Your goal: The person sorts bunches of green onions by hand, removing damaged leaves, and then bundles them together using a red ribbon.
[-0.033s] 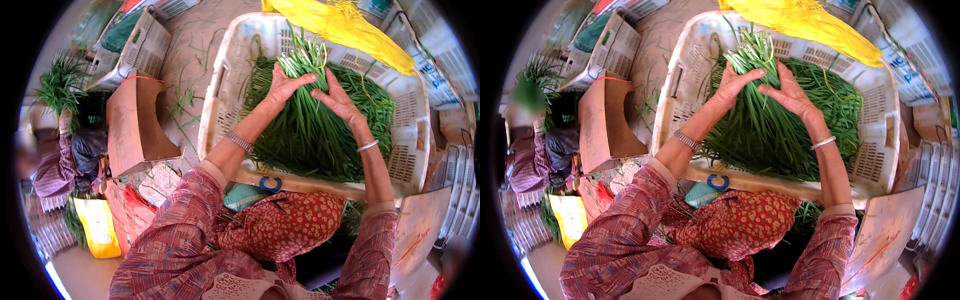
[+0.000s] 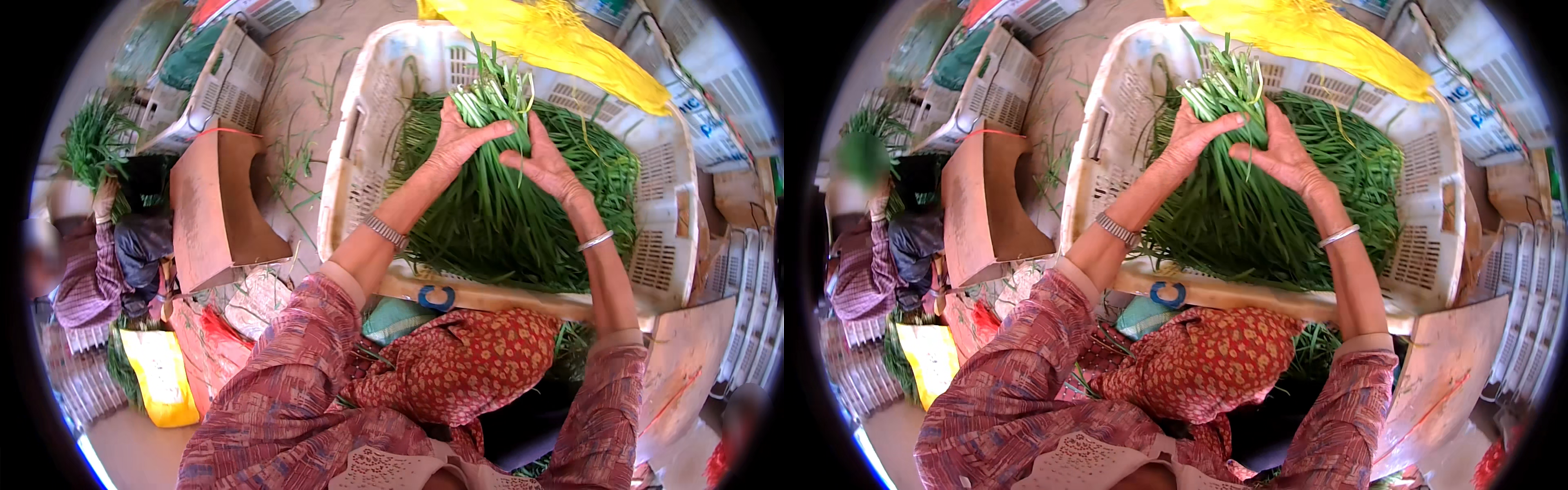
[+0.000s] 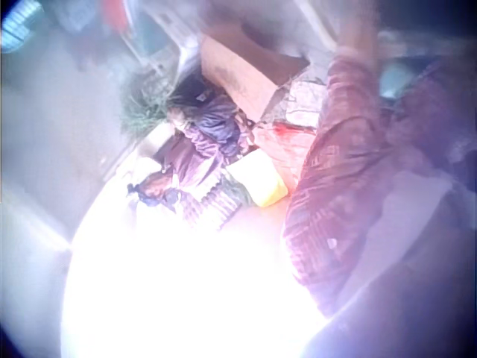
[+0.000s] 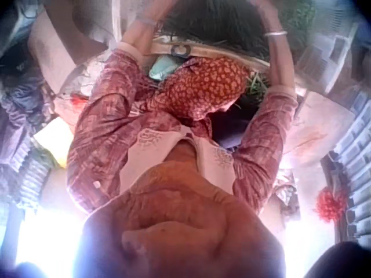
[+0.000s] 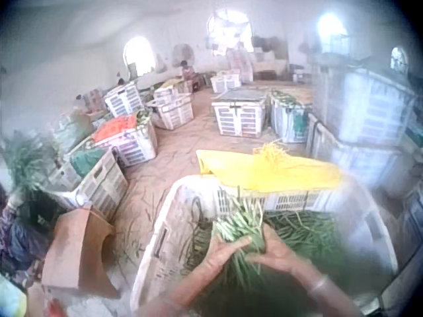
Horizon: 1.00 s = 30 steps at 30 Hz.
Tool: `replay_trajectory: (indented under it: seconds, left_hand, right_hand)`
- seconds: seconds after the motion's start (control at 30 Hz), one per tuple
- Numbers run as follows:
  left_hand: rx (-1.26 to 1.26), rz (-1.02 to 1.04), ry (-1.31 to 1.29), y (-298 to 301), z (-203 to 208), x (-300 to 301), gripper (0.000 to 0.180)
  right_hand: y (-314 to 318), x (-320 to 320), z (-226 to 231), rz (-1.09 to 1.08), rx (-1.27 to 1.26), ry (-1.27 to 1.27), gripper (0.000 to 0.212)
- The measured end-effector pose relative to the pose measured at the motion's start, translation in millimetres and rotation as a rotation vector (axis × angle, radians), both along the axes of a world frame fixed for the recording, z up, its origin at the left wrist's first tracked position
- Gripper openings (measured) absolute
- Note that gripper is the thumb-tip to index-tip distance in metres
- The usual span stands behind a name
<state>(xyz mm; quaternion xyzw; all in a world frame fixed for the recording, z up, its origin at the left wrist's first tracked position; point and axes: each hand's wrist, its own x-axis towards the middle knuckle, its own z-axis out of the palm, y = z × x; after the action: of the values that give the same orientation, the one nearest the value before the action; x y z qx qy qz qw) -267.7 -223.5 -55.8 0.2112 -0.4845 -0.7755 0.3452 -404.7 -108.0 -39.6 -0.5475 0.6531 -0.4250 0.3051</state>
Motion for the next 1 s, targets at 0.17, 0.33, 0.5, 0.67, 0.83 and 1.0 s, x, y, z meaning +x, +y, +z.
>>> replay_trajectory:
  seconds: [0.17,0.33,0.5,0.67,0.83,1.0]
  left_hand:
    - [-0.191,-0.191,0.024,38.4,40.4,-12.9,0.056]
    - [-0.598,-0.17,0.071,73.7,125.0,-34.2,0.07]
    - [-1.039,-0.246,0.04,128.8,245.8,-54.3,0.082]
    - [-0.82,-0.609,-0.198,188.6,387.3,-27.5,0.079]
    - [-0.818,-1.067,0.03,179.2,442.5,-42.5,0.065]
    - [-0.759,-0.917,-0.05,95.2,452.7,13.5,0.068]
  right_hand:
    - [34.2,18.9,7.0,-0.235,-0.198,0.182,0.119]
    - [64.6,19.6,71.1,-0.379,-0.306,-0.238,0.088]
    - [92.7,-18.5,116.1,-0.675,-0.735,-0.202,0.05]
    - [131.1,-8.3,202.5,-0.378,-1.121,-0.842,0.053]
    - [169.0,27.3,233.0,-0.218,-1.258,-0.992,0.057]
    - [183.1,130.6,214.8,-0.442,-1.116,-0.976,0.079]
